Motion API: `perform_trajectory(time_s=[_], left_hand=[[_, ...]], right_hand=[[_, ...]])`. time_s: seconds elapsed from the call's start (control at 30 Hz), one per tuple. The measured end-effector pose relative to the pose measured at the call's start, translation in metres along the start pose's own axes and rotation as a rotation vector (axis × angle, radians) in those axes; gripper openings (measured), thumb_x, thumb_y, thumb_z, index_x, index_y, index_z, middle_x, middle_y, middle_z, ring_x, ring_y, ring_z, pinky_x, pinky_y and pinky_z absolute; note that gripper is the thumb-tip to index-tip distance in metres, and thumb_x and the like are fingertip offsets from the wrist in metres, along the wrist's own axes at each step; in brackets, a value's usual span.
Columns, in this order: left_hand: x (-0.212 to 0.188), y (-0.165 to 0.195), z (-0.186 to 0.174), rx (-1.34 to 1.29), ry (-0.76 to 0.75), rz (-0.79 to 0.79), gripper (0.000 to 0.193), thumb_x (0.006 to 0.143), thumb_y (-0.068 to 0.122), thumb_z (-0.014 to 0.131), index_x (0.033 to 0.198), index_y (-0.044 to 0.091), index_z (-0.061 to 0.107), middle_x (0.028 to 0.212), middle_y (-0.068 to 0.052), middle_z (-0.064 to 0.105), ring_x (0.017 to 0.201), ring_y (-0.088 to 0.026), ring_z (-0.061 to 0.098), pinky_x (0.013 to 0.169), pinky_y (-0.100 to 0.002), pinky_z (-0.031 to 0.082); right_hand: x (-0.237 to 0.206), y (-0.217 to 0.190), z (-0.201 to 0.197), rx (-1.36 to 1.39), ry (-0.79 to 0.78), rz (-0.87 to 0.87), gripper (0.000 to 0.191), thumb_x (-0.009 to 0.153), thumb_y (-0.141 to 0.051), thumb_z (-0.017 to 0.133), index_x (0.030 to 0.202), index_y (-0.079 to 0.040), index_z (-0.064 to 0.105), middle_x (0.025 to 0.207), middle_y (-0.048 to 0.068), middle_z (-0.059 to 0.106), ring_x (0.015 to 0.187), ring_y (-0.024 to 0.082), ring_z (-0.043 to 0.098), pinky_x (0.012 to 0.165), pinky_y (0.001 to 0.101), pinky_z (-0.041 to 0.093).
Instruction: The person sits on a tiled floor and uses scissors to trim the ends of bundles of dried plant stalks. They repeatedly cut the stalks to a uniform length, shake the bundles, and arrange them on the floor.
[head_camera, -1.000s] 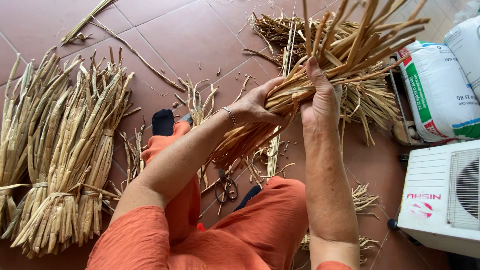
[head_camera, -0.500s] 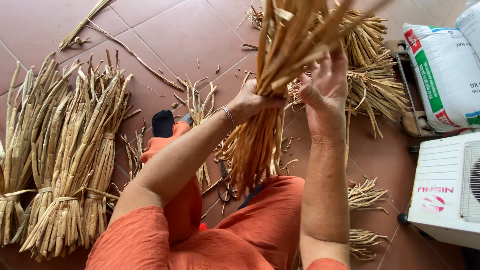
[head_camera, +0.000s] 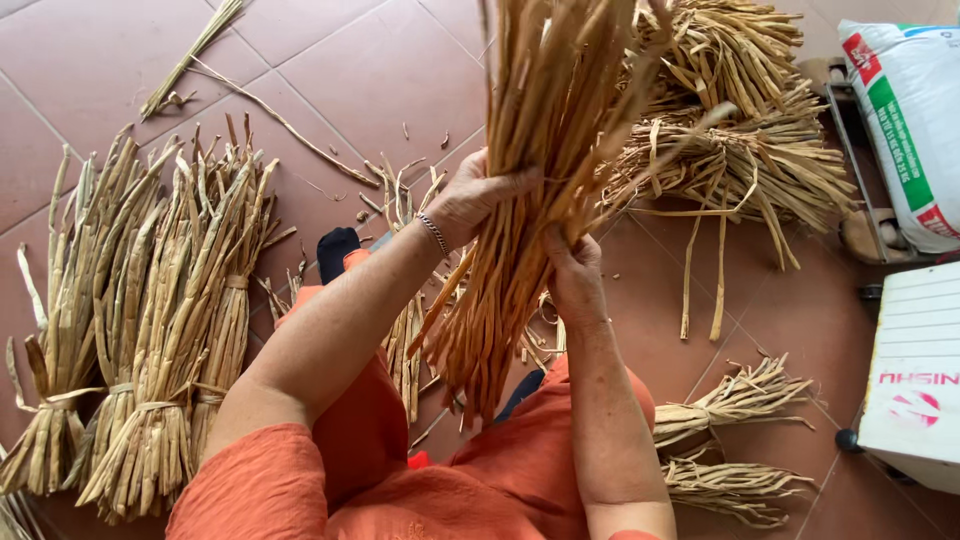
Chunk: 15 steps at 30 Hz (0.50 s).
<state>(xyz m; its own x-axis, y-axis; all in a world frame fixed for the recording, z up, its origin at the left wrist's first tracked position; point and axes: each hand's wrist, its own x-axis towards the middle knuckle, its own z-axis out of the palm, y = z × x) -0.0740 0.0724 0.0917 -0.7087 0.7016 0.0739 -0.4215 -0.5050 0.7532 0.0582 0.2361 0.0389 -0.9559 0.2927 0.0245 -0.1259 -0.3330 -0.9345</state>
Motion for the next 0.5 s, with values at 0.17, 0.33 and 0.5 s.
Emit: perform_trajectory(time_s=[0.17, 0.33, 0.5], left_hand=[[-0.002, 0.005, -0.011, 0.001, 0.105, 0.006, 0.04, 0.084, 0.022, 0.086, 0.117, 0.006, 0.07, 0.108, -0.007, 0.076, 0.097, -0.017, 0.072, 0.088, -0.038, 0.062], [-0.002, 0.0, -0.013, 0.012, 0.162, 0.066, 0.036, 0.087, 0.019, 0.084, 0.117, 0.006, 0.07, 0.109, -0.004, 0.075, 0.098, -0.015, 0.071, 0.088, -0.035, 0.06], [-0.004, -0.009, -0.007, -0.046, 0.157, 0.058, 0.034, 0.089, 0.017, 0.082, 0.118, 0.003, 0.07, 0.109, -0.006, 0.075, 0.098, -0.016, 0.071, 0.088, -0.035, 0.06]], right_hand=[[0.003, 0.004, 0.005, 0.273, 0.126, 0.092, 0.024, 0.098, -0.024, 0.072, 0.113, -0.006, 0.069, 0.108, 0.007, 0.074, 0.097, 0.017, 0.072, 0.086, 0.035, 0.061], [-0.001, 0.003, 0.022, 0.258, 0.087, 0.048, 0.024, 0.102, -0.022, 0.073, 0.116, -0.003, 0.068, 0.11, 0.005, 0.073, 0.097, 0.016, 0.07, 0.085, 0.0334, 0.059], [-0.005, 0.0, 0.043, -0.045, 0.013, -0.054, 0.037, 0.087, -0.013, 0.082, 0.121, -0.006, 0.069, 0.112, 0.004, 0.074, 0.099, 0.015, 0.07, 0.089, 0.0303, 0.058]])
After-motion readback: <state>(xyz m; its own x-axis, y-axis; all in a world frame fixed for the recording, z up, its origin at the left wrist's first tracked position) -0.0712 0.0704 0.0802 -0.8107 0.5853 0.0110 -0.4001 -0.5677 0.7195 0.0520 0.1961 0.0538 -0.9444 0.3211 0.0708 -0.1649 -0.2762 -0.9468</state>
